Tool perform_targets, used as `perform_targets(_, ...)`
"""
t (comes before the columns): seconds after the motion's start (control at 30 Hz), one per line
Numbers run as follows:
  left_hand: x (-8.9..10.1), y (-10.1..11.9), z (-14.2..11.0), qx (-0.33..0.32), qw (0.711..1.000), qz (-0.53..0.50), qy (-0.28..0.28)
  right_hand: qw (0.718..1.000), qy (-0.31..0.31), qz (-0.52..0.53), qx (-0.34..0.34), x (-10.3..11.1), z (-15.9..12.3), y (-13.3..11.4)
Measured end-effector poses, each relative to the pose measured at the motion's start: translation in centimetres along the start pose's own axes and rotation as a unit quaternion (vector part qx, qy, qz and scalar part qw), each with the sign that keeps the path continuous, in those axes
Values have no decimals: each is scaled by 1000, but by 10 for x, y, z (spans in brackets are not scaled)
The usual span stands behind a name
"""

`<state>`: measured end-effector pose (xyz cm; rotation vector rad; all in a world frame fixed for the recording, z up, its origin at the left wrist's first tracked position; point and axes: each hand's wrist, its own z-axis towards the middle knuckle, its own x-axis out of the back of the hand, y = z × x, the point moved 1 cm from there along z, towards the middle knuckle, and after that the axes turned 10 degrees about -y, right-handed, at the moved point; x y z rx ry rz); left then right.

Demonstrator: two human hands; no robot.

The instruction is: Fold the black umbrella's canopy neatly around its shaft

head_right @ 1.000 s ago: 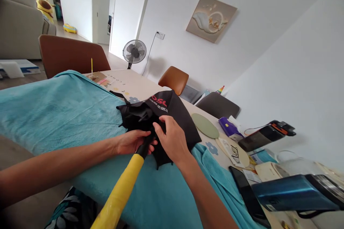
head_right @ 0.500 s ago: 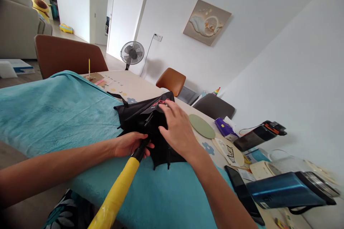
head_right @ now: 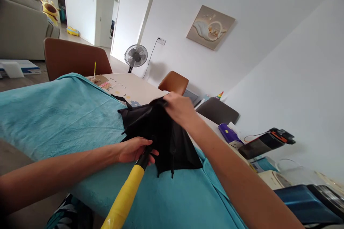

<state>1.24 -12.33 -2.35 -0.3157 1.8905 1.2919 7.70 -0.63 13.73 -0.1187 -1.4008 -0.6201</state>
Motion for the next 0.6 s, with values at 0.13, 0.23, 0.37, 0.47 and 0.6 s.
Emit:
perform_targets(0.13, -2, 3, 0, -40, 999, -28, -2, 988, 88, 6, -126, 2, -8, 3)
perform_targets(0.23, -3, 3, 3, -38, 999, -22, 29, 998, -34, -35, -41, -12, -17, -12)
perform_targets(0.37, 2, 4, 3, -88, 982, 106, 127, 996, -26, -55, -61, -21, -23, -20)
perform_targets(0.47, 9, 12, 1, -172, 930, 255, 204, 994, -50, -90, -48, -28, -31, -24)
perform_targets(0.6, 15, 27, 0, -267, 850, 387, 239, 993, -45, -108, -2, -49, -54, -42)
